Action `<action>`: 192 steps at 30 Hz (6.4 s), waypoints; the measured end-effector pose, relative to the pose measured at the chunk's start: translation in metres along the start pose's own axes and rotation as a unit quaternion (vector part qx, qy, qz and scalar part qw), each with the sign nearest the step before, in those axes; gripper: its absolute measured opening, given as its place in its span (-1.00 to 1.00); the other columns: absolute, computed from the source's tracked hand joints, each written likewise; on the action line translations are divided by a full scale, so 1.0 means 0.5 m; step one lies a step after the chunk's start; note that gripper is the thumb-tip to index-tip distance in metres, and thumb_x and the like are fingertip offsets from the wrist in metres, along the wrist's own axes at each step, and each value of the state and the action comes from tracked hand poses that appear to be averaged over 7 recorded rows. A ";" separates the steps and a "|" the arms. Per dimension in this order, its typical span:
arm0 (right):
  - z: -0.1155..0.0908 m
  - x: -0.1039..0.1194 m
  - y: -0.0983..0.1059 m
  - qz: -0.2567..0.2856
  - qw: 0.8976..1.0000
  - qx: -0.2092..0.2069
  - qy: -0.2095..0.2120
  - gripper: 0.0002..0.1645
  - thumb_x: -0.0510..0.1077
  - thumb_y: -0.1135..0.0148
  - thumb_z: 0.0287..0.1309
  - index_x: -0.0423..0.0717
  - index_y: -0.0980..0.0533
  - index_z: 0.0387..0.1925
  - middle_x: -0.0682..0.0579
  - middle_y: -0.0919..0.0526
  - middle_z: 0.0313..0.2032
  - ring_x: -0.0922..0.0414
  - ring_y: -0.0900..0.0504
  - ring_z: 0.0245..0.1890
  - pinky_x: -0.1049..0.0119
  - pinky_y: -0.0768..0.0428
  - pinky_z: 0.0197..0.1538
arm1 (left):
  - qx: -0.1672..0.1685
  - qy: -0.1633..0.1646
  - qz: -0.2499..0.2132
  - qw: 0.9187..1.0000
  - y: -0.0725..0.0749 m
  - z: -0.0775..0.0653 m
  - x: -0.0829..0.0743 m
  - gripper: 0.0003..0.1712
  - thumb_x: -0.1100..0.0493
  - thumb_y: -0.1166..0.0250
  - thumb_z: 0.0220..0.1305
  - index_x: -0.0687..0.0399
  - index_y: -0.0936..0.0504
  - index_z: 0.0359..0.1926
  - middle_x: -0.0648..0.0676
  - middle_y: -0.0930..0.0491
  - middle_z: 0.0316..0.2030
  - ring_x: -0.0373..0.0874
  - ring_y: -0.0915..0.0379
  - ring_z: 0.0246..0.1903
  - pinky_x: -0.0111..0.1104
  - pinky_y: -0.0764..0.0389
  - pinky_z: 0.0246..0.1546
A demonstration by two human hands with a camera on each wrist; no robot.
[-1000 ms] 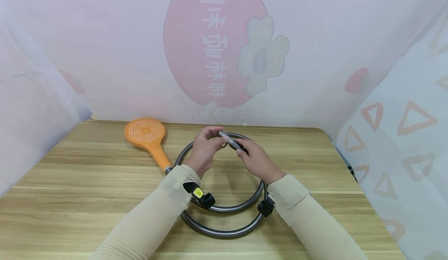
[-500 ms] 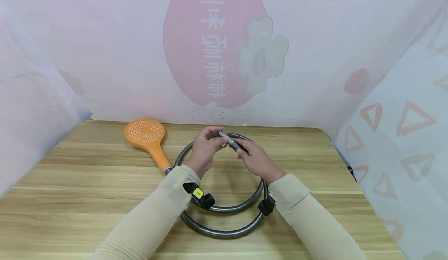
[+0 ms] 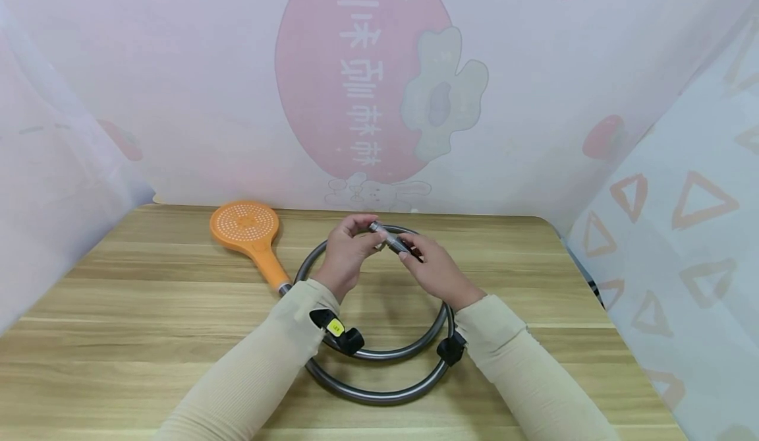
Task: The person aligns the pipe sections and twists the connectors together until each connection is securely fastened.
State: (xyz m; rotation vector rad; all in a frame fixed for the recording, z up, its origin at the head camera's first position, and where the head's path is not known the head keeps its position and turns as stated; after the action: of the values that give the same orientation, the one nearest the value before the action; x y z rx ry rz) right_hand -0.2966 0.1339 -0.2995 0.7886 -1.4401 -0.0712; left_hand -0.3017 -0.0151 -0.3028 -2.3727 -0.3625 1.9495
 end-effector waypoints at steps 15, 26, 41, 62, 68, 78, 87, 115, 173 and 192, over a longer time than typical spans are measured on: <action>-0.003 -0.001 0.013 -0.011 0.998 -0.065 0.019 -0.43 -0.18 -0.33 0.16 -0.25 -0.38 0.17 -0.26 -0.45 0.09 -0.05 -0.54 -0.05 0.08 -0.55 -0.05 | -0.007 -0.003 -0.007 1.000 0.002 -0.001 -0.003 -0.69 0.44 -0.33 0.15 0.23 -0.59 -0.05 0.10 -0.52 -0.16 -0.13 -0.50 -0.24 -0.35 -0.63 -0.21; -0.002 0.012 0.008 -0.059 0.994 -0.080 0.046 -0.60 -0.28 -0.33 0.15 -0.22 -0.49 0.04 -0.10 -0.52 -0.14 0.05 -0.53 -0.20 0.18 -0.56 -0.21 | -0.009 -0.003 -0.007 1.000 0.003 0.002 -0.002 -0.68 0.45 -0.34 0.13 0.23 -0.59 -0.06 0.10 -0.53 -0.16 -0.15 -0.50 -0.26 -0.34 -0.63 -0.21; -0.005 0.013 0.003 -0.075 0.992 -0.079 0.059 -0.61 -0.29 -0.30 0.18 -0.23 -0.51 0.06 -0.09 -0.52 -0.14 0.08 -0.52 -0.21 0.21 -0.56 -0.20 | -0.009 -0.003 -0.002 1.000 0.005 0.000 -0.003 -0.69 0.44 -0.33 0.15 0.24 -0.59 -0.06 0.20 -0.53 -0.09 -0.15 -0.51 -0.26 -0.33 -0.63 -0.20; -0.002 0.007 0.002 -0.065 0.994 -0.068 0.054 -0.65 -0.27 -0.25 0.23 -0.20 -0.51 0.06 -0.08 -0.54 -0.10 0.08 -0.53 -0.22 0.21 -0.57 -0.20 | -0.013 0.005 -0.001 1.000 0.004 0.000 -0.002 -0.71 0.45 -0.33 0.14 0.24 -0.59 -0.08 0.13 -0.53 -0.13 -0.15 -0.52 -0.25 -0.34 -0.64 -0.21; -0.002 0.006 0.001 -0.065 0.994 -0.064 0.057 -0.65 -0.27 -0.22 0.25 -0.20 -0.51 0.07 -0.09 -0.54 -0.10 0.08 -0.53 -0.22 0.23 -0.56 -0.22 | -0.012 -0.001 -0.002 1.000 0.004 0.000 -0.003 -0.71 0.46 -0.32 0.14 0.26 -0.59 -0.08 0.17 -0.54 -0.12 -0.14 -0.52 -0.26 -0.35 -0.63 -0.24; -0.004 0.005 -0.001 -0.066 0.995 -0.047 0.056 -0.62 -0.24 -0.16 0.31 -0.20 -0.48 0.14 -0.10 -0.54 -0.06 0.06 -0.53 -0.18 0.20 -0.53 -0.20 | -0.008 -0.005 0.000 1.000 0.004 0.000 -0.003 -0.71 0.45 -0.32 0.14 0.26 -0.59 -0.08 0.22 -0.53 -0.09 -0.14 -0.51 -0.26 -0.36 -0.63 -0.26; -0.001 -0.002 -0.003 -0.060 0.996 -0.034 0.048 -0.60 -0.22 -0.12 0.35 -0.18 -0.45 0.19 -0.10 -0.53 -0.07 0.06 -0.52 -0.20 0.22 -0.51 -0.23 | -0.005 0.003 0.002 1.000 0.003 0.000 0.001 -0.71 0.44 -0.33 0.14 0.23 -0.59 -0.08 0.12 -0.53 -0.13 -0.13 -0.52 -0.24 -0.36 -0.63 -0.24; -0.001 0.001 -0.009 -0.058 0.998 0.003 0.033 -0.58 -0.21 0.04 0.44 -0.23 -0.38 0.25 -0.17 -0.51 -0.08 0.02 -0.59 -0.18 0.10 -0.57 -0.13 | 0.001 0.006 0.005 1.000 0.002 0.000 0.001 -0.70 0.43 -0.33 0.15 0.22 -0.59 -0.07 0.12 -0.54 -0.12 -0.13 -0.53 -0.21 -0.34 -0.63 -0.18; -0.005 0.000 0.006 -0.097 0.991 -0.072 0.057 -0.48 -0.22 -0.36 0.13 -0.25 -0.46 0.13 -0.12 -0.52 -0.02 0.02 -0.50 -0.08 0.05 -0.53 -0.05 | -0.009 0.010 -0.005 1.000 0.002 0.004 0.003 -0.70 0.45 -0.34 0.13 0.22 -0.60 -0.08 0.09 -0.54 -0.17 -0.14 -0.52 -0.26 -0.34 -0.63 -0.22; -0.007 0.004 -0.003 -0.096 0.989 -0.090 0.063 -0.59 -0.29 -0.29 0.19 -0.22 -0.49 0.08 -0.09 -0.53 -0.13 0.07 -0.52 -0.20 0.26 -0.51 -0.29 | -0.015 0.008 -0.001 1.000 0.004 0.001 0.003 -0.68 0.45 -0.34 0.13 0.21 -0.59 -0.07 0.11 -0.54 -0.15 -0.12 -0.52 -0.22 -0.32 -0.64 -0.19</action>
State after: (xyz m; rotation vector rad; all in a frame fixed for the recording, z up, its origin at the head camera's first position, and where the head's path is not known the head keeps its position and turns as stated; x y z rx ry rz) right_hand -0.2924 0.1334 -0.2986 0.7658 -1.2164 -0.2897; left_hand -0.3015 -0.0167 -0.3045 -2.4035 -0.3945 1.9378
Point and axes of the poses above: each hand's wrist, its own z-axis towards the middle knuckle, its own y-axis out of the back of the hand, x = y × z, the point moved 7 cm from there along z, towards the middle knuckle
